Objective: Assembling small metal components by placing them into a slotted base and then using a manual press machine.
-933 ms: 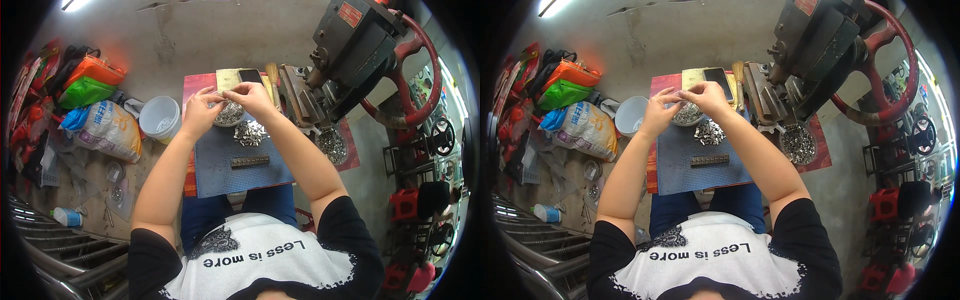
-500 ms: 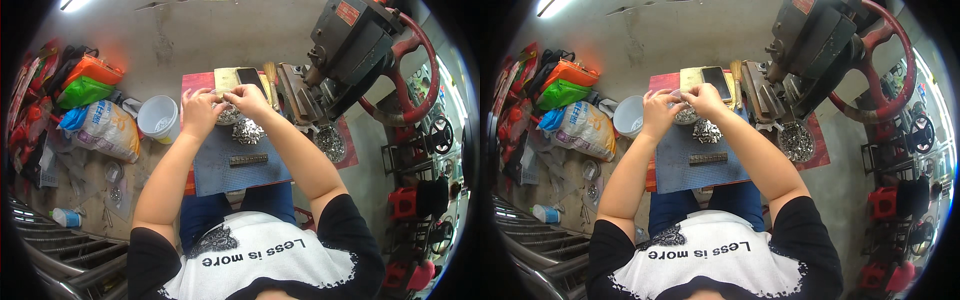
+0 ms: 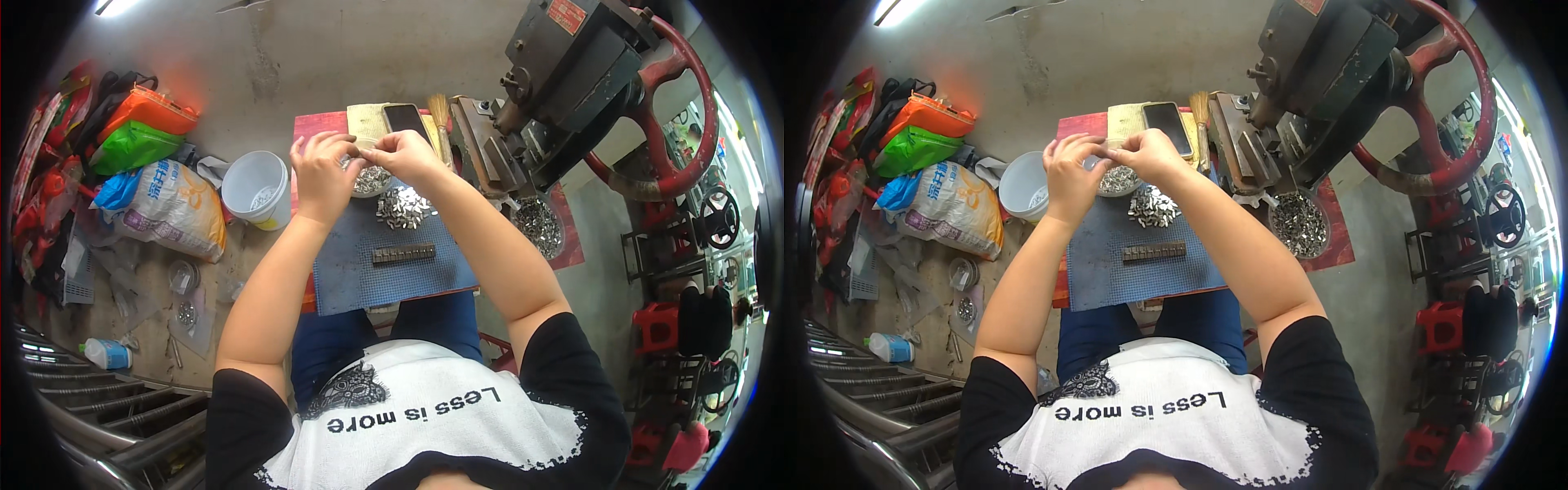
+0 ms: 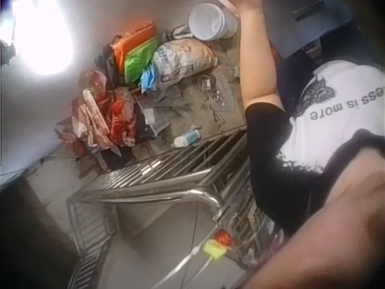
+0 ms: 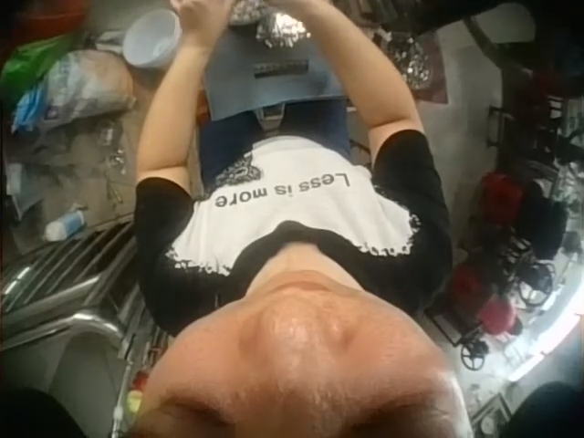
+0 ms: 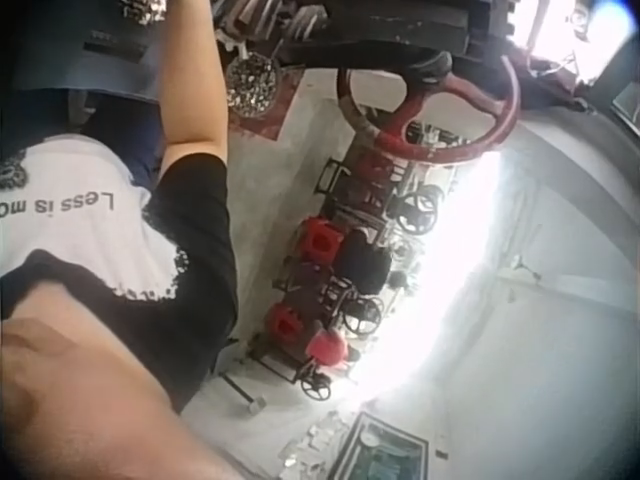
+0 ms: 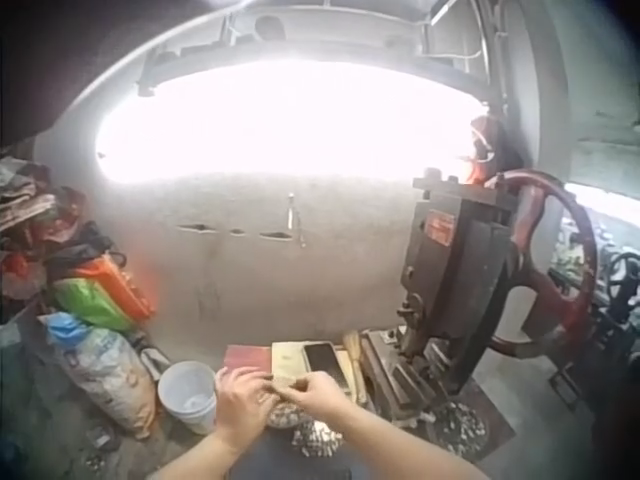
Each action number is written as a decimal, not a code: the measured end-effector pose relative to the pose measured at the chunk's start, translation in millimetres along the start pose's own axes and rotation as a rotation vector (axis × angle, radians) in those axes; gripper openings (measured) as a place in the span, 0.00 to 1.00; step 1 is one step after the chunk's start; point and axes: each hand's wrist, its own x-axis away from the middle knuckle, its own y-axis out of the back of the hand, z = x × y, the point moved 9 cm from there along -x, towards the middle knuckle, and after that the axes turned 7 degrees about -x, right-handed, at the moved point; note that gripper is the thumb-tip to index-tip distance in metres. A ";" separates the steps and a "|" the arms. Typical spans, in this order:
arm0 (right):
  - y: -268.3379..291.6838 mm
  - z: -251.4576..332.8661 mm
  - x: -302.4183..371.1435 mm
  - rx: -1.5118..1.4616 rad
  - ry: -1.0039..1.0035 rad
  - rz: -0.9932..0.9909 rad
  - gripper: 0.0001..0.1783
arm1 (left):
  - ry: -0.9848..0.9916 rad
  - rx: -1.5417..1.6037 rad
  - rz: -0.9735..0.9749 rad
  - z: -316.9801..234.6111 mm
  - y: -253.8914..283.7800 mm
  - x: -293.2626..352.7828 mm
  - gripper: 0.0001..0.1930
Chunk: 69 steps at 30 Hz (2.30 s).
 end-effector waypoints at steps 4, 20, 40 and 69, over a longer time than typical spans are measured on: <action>-0.1 5.0 13.9 0.037 0.054 -0.017 0.12 | -0.069 -0.008 -0.028 -12.3 17.0 11.9 0.09; -37.2 -33.4 100.6 0.391 0.112 0.194 0.15 | 0.287 0.051 0.379 -28.9 8.2 138.6 0.17; -18.1 -27.4 109.2 0.503 0.071 0.312 0.12 | 0.338 0.114 0.346 -30.3 7.4 135.6 0.12; 4.4 -32.3 111.8 0.575 -0.023 0.361 0.14 | 0.321 0.096 0.338 -33.5 9.2 134.7 0.12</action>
